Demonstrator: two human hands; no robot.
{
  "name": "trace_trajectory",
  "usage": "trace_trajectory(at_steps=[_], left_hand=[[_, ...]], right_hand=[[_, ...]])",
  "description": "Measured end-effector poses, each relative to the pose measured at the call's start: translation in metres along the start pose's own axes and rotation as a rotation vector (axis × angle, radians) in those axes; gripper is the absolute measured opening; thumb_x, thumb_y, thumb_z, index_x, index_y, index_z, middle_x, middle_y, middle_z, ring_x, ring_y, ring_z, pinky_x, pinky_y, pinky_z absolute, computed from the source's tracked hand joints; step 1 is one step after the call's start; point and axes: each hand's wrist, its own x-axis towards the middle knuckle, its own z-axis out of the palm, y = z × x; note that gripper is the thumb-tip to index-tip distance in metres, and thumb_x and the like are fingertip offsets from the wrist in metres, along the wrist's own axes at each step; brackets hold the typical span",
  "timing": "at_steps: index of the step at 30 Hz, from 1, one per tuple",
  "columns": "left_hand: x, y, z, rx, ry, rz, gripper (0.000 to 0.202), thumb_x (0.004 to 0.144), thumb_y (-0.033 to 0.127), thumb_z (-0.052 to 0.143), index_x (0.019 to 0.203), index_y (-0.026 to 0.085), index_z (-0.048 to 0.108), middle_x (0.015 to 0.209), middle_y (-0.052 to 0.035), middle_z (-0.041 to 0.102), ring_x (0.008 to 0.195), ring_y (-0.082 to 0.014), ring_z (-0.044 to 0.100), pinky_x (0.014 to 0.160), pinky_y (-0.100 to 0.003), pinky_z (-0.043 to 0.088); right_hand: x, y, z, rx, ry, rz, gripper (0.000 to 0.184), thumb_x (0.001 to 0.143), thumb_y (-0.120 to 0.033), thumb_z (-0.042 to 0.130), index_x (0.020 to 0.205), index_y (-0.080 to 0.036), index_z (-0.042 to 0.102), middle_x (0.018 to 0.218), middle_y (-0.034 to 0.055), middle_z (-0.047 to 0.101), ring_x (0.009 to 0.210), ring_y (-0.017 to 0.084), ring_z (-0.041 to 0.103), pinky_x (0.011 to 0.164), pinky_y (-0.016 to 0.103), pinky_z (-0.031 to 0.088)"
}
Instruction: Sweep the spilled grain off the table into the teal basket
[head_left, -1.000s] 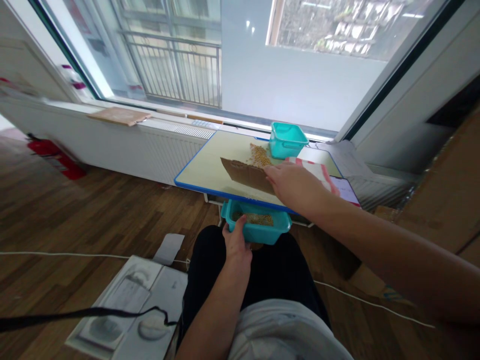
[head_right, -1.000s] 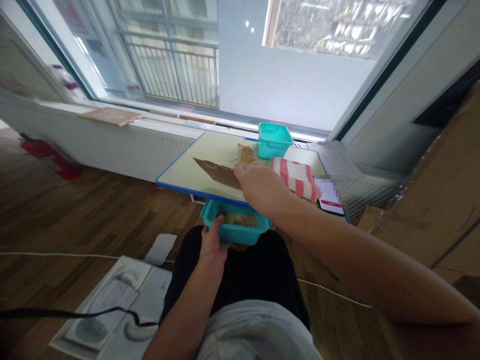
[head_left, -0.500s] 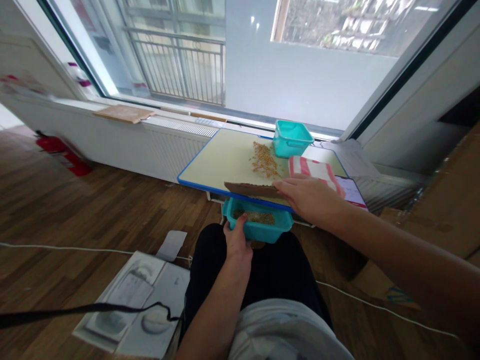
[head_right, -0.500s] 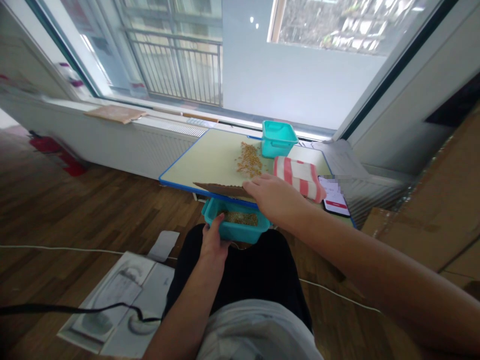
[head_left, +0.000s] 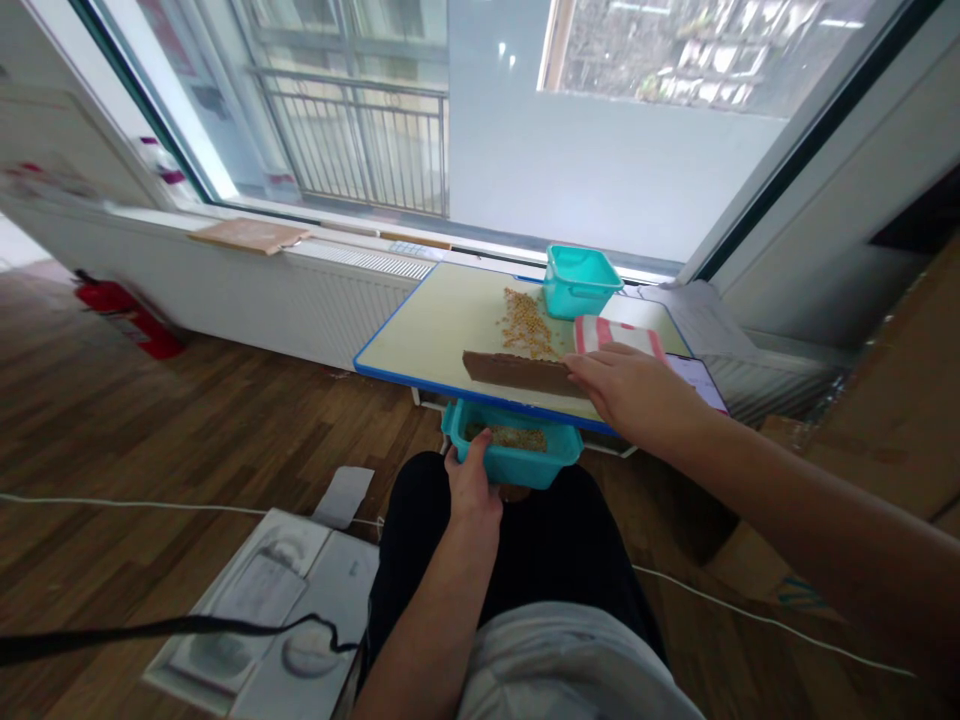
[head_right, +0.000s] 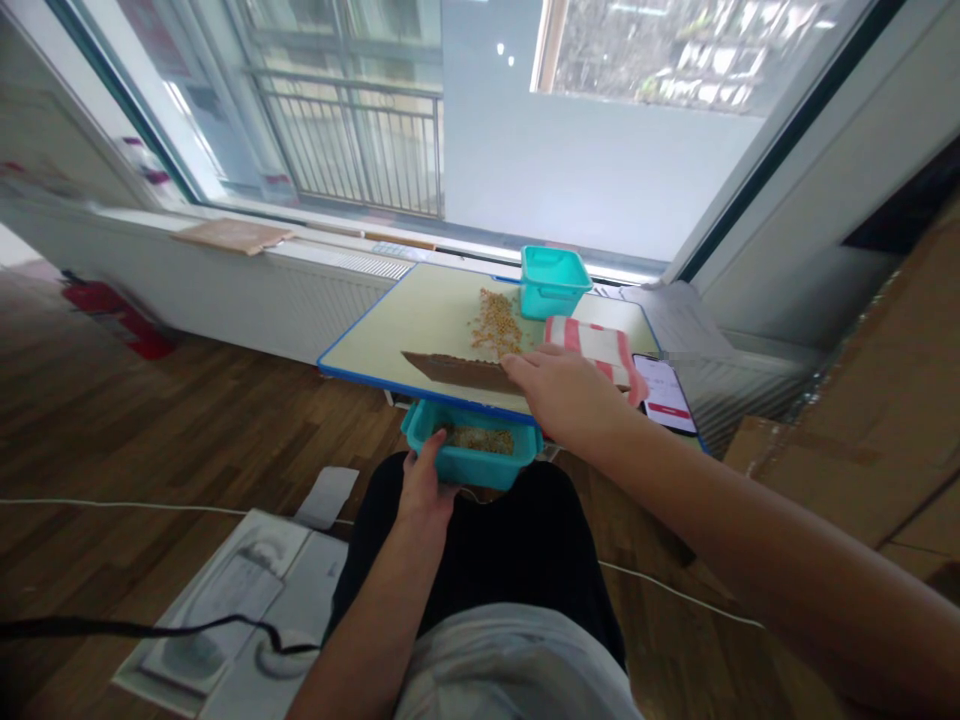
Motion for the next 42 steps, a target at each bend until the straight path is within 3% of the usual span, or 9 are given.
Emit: trace_trajectory(at_steps=[4, 9, 19, 28, 36, 42], left_hand=[[0.001, -0.001, 0.001, 0.002, 0.003, -0.001, 0.069, 0.067, 0.027, 0.08, 0.128, 0.029, 0.047, 0.112, -0.0074, 0.064, 0.099, -0.0259, 0.066, 0.079, -0.044, 0.056], [-0.001, 0.0, 0.002, 0.003, 0.003, 0.0, 0.068, 0.068, 0.027, 0.08, 0.127, 0.028, 0.047, 0.112, -0.0083, 0.064, 0.097, -0.0258, 0.066, 0.077, -0.043, 0.057], [-0.001, -0.001, -0.001, 0.029, -0.015, 0.012, 0.065, 0.068, 0.029, 0.08, 0.126, 0.028, 0.049, 0.114, -0.0083, 0.064, 0.098, -0.0263, 0.065, 0.076, -0.043, 0.056], [0.0, -0.002, 0.0, 0.031, -0.003, 0.012, 0.065, 0.067, 0.029, 0.081, 0.124, 0.027, 0.049, 0.107, -0.0073, 0.065, 0.093, -0.0251, 0.066, 0.073, -0.042, 0.056], [0.0, -0.001, 0.0, 0.038, -0.003, 0.002, 0.062, 0.065, 0.029, 0.081, 0.12, 0.028, 0.052, 0.108, -0.0067, 0.065, 0.094, -0.0252, 0.066, 0.073, -0.041, 0.055], [0.0, -0.002, -0.001, 0.045, -0.018, 0.006, 0.063, 0.066, 0.03, 0.08, 0.122, 0.029, 0.051, 0.11, -0.007, 0.064, 0.096, -0.0267, 0.065, 0.073, -0.043, 0.055]], right_hand=[[0.0, 0.005, 0.006, 0.004, -0.031, 0.061, 0.033, 0.092, -0.013, 0.046, 0.119, -0.014, 0.065, 0.106, 0.0129, 0.073, 0.095, 0.023, 0.064, 0.08, 0.032, 0.046], [-0.01, 0.002, 0.003, 0.014, -0.068, 0.026, 0.031, 0.091, -0.011, 0.048, 0.115, -0.014, 0.067, 0.106, 0.0127, 0.073, 0.093, 0.022, 0.065, 0.079, 0.032, 0.048], [-0.029, -0.007, -0.004, 0.011, 0.002, -0.028, 0.027, 0.093, -0.012, 0.046, 0.112, -0.014, 0.065, 0.1, 0.0117, 0.072, 0.09, 0.021, 0.064, 0.079, 0.03, 0.045], [-0.03, 0.002, -0.003, -0.113, -0.072, 0.136, 0.03, 0.09, -0.011, 0.044, 0.111, -0.013, 0.066, 0.092, 0.0124, 0.072, 0.088, 0.022, 0.064, 0.074, 0.031, 0.045], [-0.056, -0.015, -0.008, -0.022, 0.019, 0.109, 0.035, 0.087, -0.008, 0.043, 0.112, -0.013, 0.068, 0.108, 0.0139, 0.073, 0.095, 0.023, 0.067, 0.082, 0.035, 0.052], [-0.052, -0.01, -0.014, -0.064, 0.026, 0.137, 0.035, 0.086, -0.009, 0.044, 0.113, -0.013, 0.066, 0.102, 0.0141, 0.074, 0.092, 0.024, 0.066, 0.083, 0.036, 0.049]])
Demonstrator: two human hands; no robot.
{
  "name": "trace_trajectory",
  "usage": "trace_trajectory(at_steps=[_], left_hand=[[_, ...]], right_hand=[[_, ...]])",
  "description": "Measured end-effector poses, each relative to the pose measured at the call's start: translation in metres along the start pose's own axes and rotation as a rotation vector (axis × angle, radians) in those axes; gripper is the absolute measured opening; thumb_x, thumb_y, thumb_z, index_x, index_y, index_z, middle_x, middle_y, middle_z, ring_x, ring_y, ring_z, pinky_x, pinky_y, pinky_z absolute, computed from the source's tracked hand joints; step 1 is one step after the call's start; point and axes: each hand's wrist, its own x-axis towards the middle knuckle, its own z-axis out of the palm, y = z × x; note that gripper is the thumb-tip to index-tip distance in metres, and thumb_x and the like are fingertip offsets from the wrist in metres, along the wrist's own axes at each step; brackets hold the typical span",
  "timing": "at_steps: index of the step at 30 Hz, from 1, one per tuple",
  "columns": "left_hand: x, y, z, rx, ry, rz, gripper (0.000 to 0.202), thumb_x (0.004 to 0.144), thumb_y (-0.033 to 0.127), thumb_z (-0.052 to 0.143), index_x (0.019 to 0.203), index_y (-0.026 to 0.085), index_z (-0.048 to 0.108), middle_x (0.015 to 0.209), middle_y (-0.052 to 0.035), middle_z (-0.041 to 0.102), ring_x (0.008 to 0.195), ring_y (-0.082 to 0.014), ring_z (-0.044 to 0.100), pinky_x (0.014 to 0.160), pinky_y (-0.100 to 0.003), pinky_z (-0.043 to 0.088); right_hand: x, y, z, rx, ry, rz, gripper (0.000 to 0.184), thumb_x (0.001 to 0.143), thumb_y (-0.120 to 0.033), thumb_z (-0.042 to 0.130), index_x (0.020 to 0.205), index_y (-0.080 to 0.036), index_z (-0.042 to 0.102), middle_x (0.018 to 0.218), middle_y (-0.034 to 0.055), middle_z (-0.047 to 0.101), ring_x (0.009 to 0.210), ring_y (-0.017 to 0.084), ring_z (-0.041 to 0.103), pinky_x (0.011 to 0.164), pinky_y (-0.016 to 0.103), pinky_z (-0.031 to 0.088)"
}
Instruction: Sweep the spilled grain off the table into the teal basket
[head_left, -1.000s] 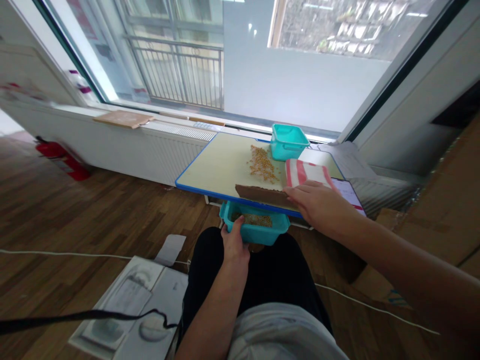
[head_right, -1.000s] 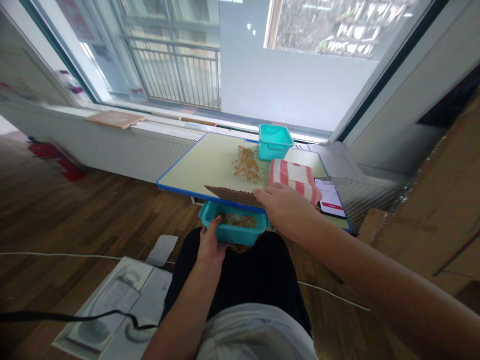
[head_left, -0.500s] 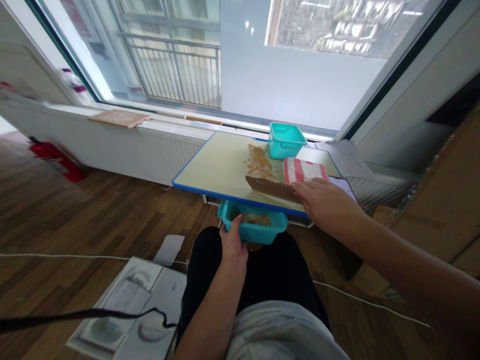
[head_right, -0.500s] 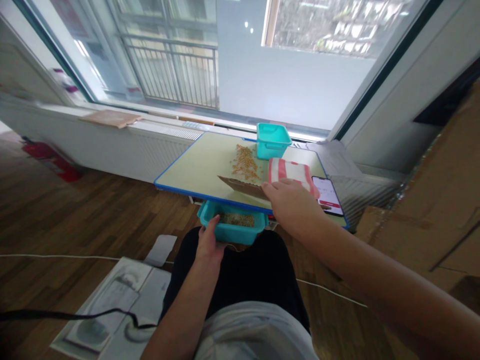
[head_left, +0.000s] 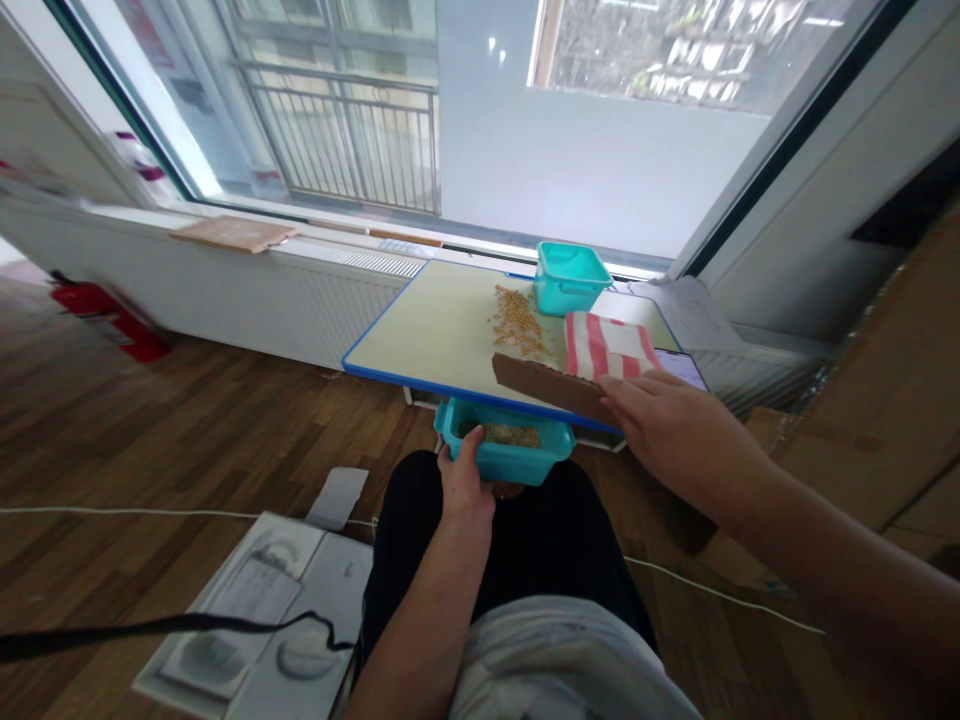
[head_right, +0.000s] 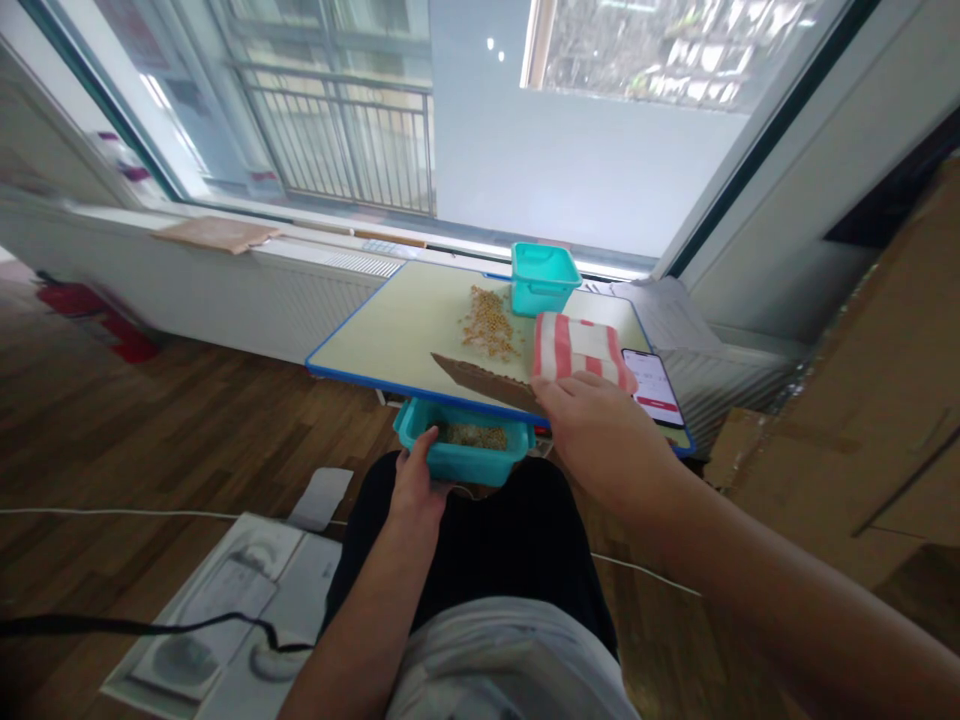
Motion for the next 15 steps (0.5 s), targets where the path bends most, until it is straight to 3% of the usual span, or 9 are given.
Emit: trace_trajectory(at_steps=[7, 15], left_hand=[[-0.002, 0.001, 0.001, 0.0, 0.012, -0.002, 0.06, 0.066, 0.03, 0.081, 0.118, 0.027, 0.052, 0.107, -0.0067, 0.064, 0.095, -0.0252, 0.065, 0.073, -0.042, 0.055], [-0.003, 0.002, 0.001, -0.013, 0.017, -0.011, 0.062, 0.066, 0.028, 0.081, 0.121, 0.028, 0.051, 0.105, -0.0058, 0.065, 0.092, -0.0242, 0.066, 0.074, -0.041, 0.055]], right_hand=[[0.005, 0.008, 0.008, -0.017, -0.093, -0.009, 0.034, 0.085, -0.007, 0.044, 0.111, -0.013, 0.066, 0.096, 0.0133, 0.073, 0.092, 0.024, 0.066, 0.08, 0.035, 0.048], [-0.021, 0.003, 0.004, 0.016, -0.004, 0.004, 0.039, 0.085, -0.009, 0.043, 0.116, -0.014, 0.066, 0.105, 0.0139, 0.073, 0.095, 0.025, 0.066, 0.086, 0.039, 0.051]])
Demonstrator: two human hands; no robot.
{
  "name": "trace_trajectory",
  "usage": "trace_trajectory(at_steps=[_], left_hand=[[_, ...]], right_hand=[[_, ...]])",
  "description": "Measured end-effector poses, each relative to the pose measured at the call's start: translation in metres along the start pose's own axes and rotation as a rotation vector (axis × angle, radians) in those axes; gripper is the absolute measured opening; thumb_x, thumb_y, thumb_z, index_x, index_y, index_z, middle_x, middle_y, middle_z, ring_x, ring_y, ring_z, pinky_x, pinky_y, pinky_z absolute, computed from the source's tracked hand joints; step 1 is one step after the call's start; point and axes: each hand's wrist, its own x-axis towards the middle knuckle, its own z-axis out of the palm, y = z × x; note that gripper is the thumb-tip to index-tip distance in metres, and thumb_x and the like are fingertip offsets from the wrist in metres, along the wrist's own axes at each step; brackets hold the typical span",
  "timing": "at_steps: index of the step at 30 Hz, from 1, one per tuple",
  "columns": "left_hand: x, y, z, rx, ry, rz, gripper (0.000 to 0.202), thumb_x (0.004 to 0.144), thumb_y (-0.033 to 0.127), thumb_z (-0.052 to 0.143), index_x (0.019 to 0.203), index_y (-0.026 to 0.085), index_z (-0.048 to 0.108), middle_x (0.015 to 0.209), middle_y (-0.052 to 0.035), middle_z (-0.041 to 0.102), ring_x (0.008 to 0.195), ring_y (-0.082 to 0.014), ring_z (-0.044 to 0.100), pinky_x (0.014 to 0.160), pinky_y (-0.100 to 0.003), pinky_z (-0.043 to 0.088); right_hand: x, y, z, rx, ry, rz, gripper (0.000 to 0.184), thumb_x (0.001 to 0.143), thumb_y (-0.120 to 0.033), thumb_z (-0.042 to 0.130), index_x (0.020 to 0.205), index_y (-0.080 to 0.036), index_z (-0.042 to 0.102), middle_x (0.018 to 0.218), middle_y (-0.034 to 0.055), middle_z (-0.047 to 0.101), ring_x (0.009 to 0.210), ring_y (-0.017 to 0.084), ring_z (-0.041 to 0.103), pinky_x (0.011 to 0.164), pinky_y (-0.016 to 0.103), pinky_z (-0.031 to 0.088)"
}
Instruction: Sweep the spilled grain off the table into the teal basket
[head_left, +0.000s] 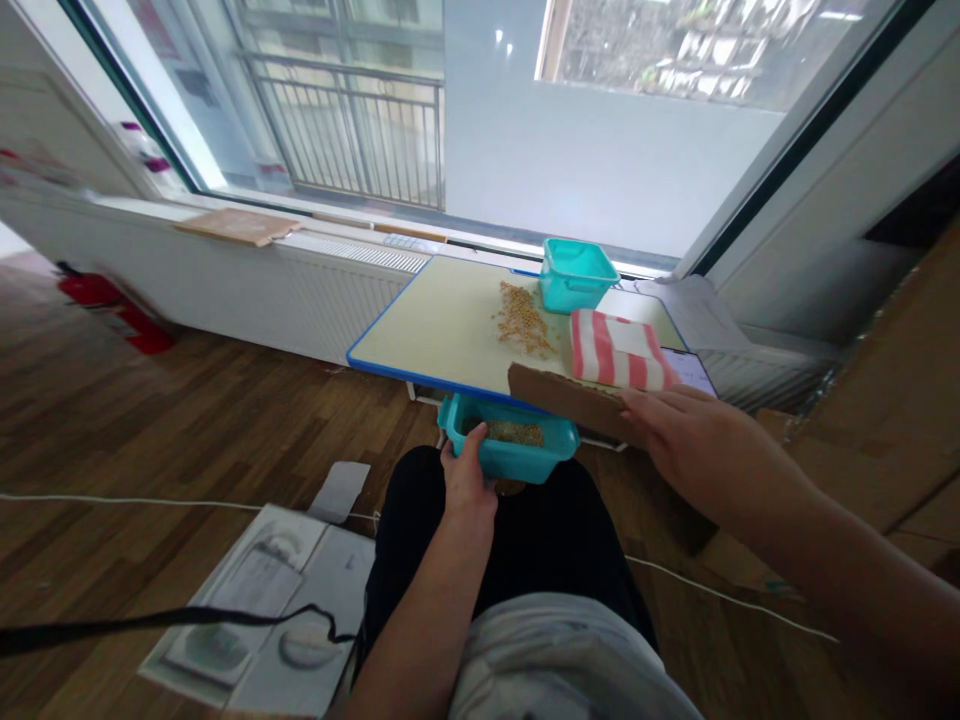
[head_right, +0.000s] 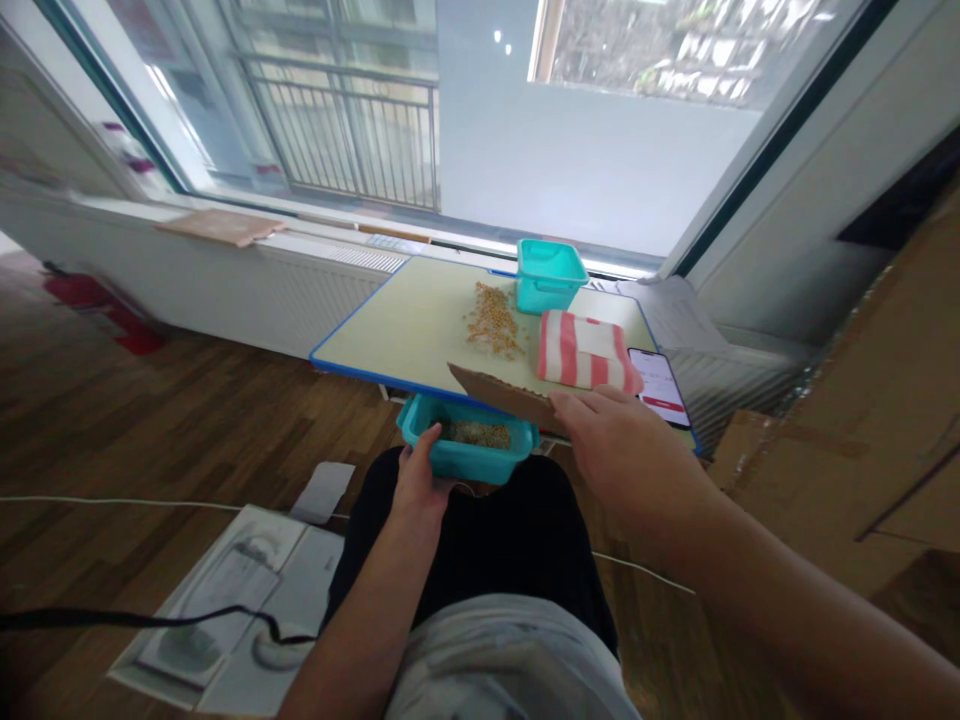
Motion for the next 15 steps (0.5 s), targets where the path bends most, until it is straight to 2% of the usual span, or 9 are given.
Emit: trace_trajectory(at_steps=[8, 15], left_hand=[[0.0, -0.001, 0.0, 0.017, -0.008, -0.003, 0.062, 0.066, 0.03, 0.081, 0.12, 0.029, 0.051, 0.11, -0.0062, 0.064, 0.098, -0.026, 0.065, 0.076, -0.044, 0.055], [-0.001, 0.0, 0.0, 0.011, -0.022, -0.005, 0.059, 0.066, 0.029, 0.081, 0.118, 0.027, 0.052, 0.108, -0.007, 0.065, 0.095, -0.0262, 0.065, 0.075, -0.044, 0.055]], right_hand=[[0.018, 0.01, 0.001, -0.069, -0.067, -0.017, 0.034, 0.086, -0.008, 0.043, 0.11, -0.012, 0.067, 0.095, 0.0134, 0.073, 0.086, 0.024, 0.065, 0.077, 0.034, 0.048], [0.011, 0.006, -0.005, 0.002, -0.024, -0.059, 0.035, 0.088, -0.009, 0.043, 0.115, -0.012, 0.066, 0.098, 0.0128, 0.073, 0.091, 0.024, 0.064, 0.081, 0.034, 0.048]])
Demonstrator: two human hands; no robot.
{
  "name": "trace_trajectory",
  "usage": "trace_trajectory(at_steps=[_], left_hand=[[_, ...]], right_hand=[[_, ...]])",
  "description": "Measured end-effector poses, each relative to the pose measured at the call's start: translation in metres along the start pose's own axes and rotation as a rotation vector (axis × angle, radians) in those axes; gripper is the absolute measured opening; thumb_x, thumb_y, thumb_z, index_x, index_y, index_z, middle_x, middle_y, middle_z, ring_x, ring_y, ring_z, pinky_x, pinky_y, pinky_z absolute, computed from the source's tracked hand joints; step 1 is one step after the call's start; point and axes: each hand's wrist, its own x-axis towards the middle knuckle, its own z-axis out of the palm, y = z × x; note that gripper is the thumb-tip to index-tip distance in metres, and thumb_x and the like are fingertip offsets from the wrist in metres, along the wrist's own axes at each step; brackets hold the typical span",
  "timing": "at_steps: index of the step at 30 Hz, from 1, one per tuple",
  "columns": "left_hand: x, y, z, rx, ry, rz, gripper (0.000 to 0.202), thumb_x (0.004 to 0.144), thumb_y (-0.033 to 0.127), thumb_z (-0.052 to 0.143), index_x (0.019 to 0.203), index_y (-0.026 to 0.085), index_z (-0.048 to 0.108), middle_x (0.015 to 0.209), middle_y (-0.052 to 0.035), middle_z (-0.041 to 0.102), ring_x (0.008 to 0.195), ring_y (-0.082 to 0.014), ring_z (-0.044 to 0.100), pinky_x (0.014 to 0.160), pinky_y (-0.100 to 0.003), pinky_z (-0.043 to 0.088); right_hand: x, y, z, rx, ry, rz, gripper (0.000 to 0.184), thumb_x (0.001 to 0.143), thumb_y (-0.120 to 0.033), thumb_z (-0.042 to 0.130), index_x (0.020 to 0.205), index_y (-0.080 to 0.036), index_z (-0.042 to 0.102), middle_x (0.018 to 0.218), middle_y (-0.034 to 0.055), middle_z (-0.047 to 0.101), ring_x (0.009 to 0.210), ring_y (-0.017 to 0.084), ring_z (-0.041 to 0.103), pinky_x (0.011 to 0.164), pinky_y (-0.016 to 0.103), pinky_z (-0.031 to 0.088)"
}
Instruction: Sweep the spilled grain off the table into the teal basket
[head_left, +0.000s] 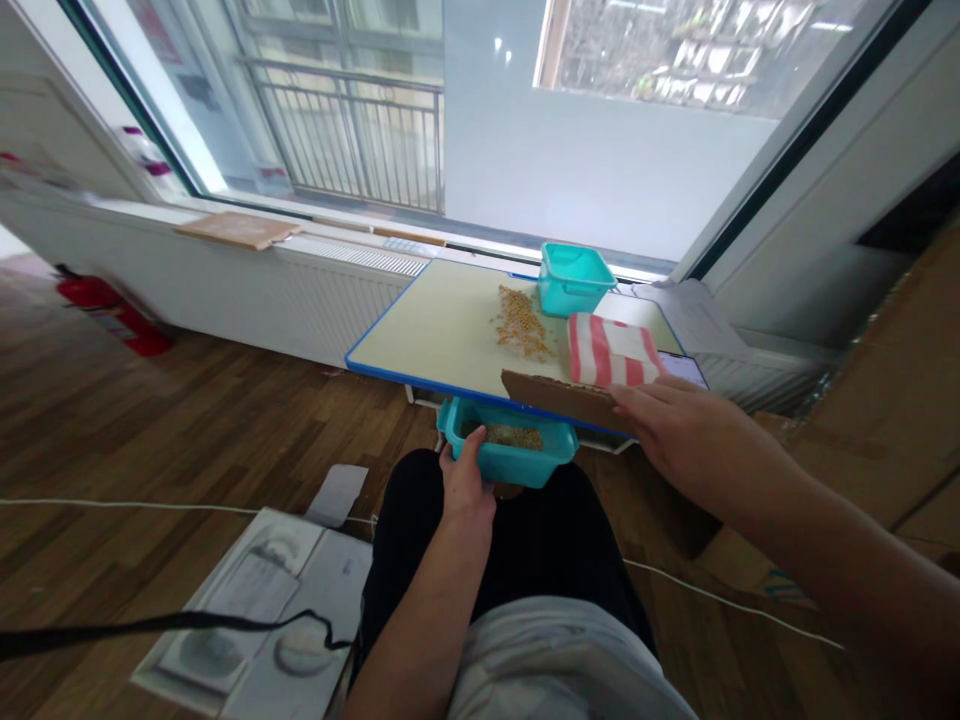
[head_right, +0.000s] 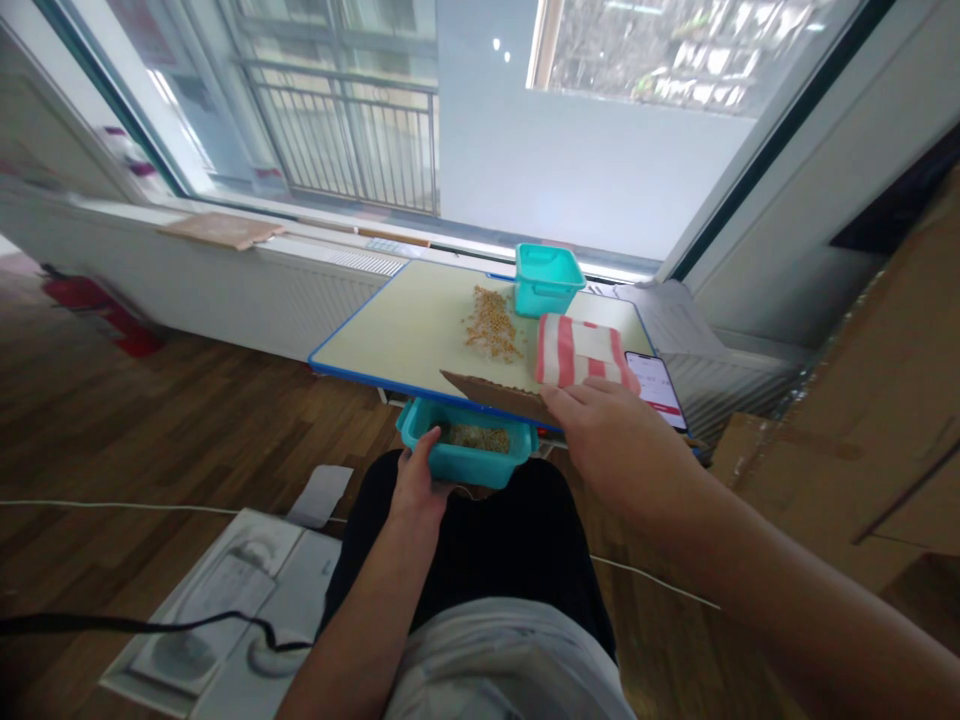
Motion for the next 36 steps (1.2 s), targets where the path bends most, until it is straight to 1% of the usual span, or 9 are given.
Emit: trace_trajectory(at_steps=[3, 9, 12, 17, 22, 26, 29, 33, 36], left_hand=[[0.0, 0.0, 0.0, 0.0, 0.01, 0.002, 0.062, 0.066, 0.028, 0.08, 0.121, 0.026, 0.051, 0.108, -0.0074, 0.065, 0.095, -0.0262, 0.065, 0.074, -0.044, 0.055], [0.001, -0.001, 0.0, 0.015, 0.013, -0.006, 0.065, 0.068, 0.029, 0.08, 0.125, 0.026, 0.05, 0.111, -0.0084, 0.063, 0.097, -0.0256, 0.064, 0.075, -0.043, 0.054], [0.002, -0.002, -0.001, 0.013, 0.017, -0.013, 0.068, 0.067, 0.03, 0.081, 0.127, 0.027, 0.049, 0.112, -0.009, 0.063, 0.097, -0.026, 0.064, 0.075, -0.043, 0.054], [0.001, -0.001, 0.0, 0.0, 0.002, -0.01, 0.066, 0.067, 0.028, 0.08, 0.126, 0.026, 0.05, 0.112, -0.0093, 0.064, 0.097, -0.0268, 0.065, 0.075, -0.044, 0.054], [0.001, 0.0, 0.0, -0.012, 0.003, 0.0, 0.065, 0.068, 0.027, 0.08, 0.125, 0.025, 0.05, 0.112, -0.0095, 0.063, 0.097, -0.0268, 0.064, 0.076, -0.045, 0.054], [0.0, -0.001, -0.001, 0.004, 0.001, -0.007, 0.064, 0.069, 0.028, 0.079, 0.125, 0.026, 0.049, 0.111, -0.0082, 0.063, 0.093, -0.0249, 0.064, 0.075, -0.043, 0.054], [-0.002, 0.0, -0.003, -0.01, 0.008, -0.006, 0.057, 0.072, 0.027, 0.075, 0.123, 0.026, 0.049, 0.105, -0.0064, 0.063, 0.089, -0.0222, 0.064, 0.074, -0.04, 0.054], [0.001, 0.002, -0.007, 0.019, 0.011, -0.035, 0.044, 0.073, 0.029, 0.072, 0.113, 0.027, 0.053, 0.099, -0.0042, 0.064, 0.085, -0.0207, 0.063, 0.072, -0.037, 0.053], [0.006, 0.002, -0.011, 0.034, 0.046, -0.04, 0.041, 0.073, 0.031, 0.073, 0.109, 0.026, 0.054, 0.098, -0.0038, 0.063, 0.085, -0.0205, 0.062, 0.071, -0.036, 0.052]], right_hand=[[0.0, 0.0, -0.002, -0.009, 0.0, 0.011, 0.034, 0.088, -0.01, 0.043, 0.113, -0.013, 0.066, 0.1, 0.013, 0.073, 0.092, 0.024, 0.064, 0.082, 0.034, 0.048], [0.005, 0.008, 0.004, -0.047, -0.055, 0.055, 0.034, 0.087, -0.01, 0.044, 0.112, -0.013, 0.067, 0.097, 0.0123, 0.073, 0.087, 0.024, 0.066, 0.077, 0.035, 0.05], [-0.001, 0.004, 0.004, -0.007, -0.06, 0.032, 0.037, 0.088, -0.009, 0.042, 0.115, -0.013, 0.066, 0.102, 0.0122, 0.073, 0.093, 0.024, 0.067, 0.081, 0.035, 0.051], [-0.015, -0.006, -0.001, 0.003, 0.001, 0.029, 0.036, 0.089, -0.01, 0.042, 0.114, -0.014, 0.066, 0.109, 0.0119, 0.072, 0.098, 0.024, 0.067, 0.086, 0.036, 0.051], [-0.014, -0.001, -0.003, -0.04, 0.067, 0.037, 0.033, 0.091, -0.014, 0.043, 0.113, -0.015, 0.067, 0.097, 0.0113, 0.073, 0.09, 0.023, 0.066, 0.081, 0.034, 0.05], [-0.003, 0.016, -0.006, -0.035, 0.192, 0.049, 0.032, 0.095, -0.023, 0.042, 0.112, -0.013, 0.067, 0.091, 0.0116, 0.073, 0.084, 0.023, 0.065, 0.077, 0.035, 0.05], [0.012, 0.032, -0.013, -0.024, 0.35, 0.1, 0.033, 0.096, -0.03, 0.043, 0.112, -0.013, 0.066, 0.09, 0.0117, 0.072, 0.082, 0.024, 0.064, 0.075, 0.036, 0.049], [0.046, 0.045, -0.024, 0.032, 0.609, 0.181, 0.031, 0.096, -0.033, 0.043, 0.114, -0.017, 0.064, 0.098, 0.0111, 0.071, 0.091, 0.025, 0.065, 0.08, 0.037, 0.05], [0.081, 0.047, -0.025, 0.114, 0.715, 0.237, 0.032, 0.096, -0.034, 0.041, 0.118, -0.02, 0.06, 0.102, 0.0106, 0.07, 0.09, 0.025, 0.065, 0.076, 0.037, 0.05]])
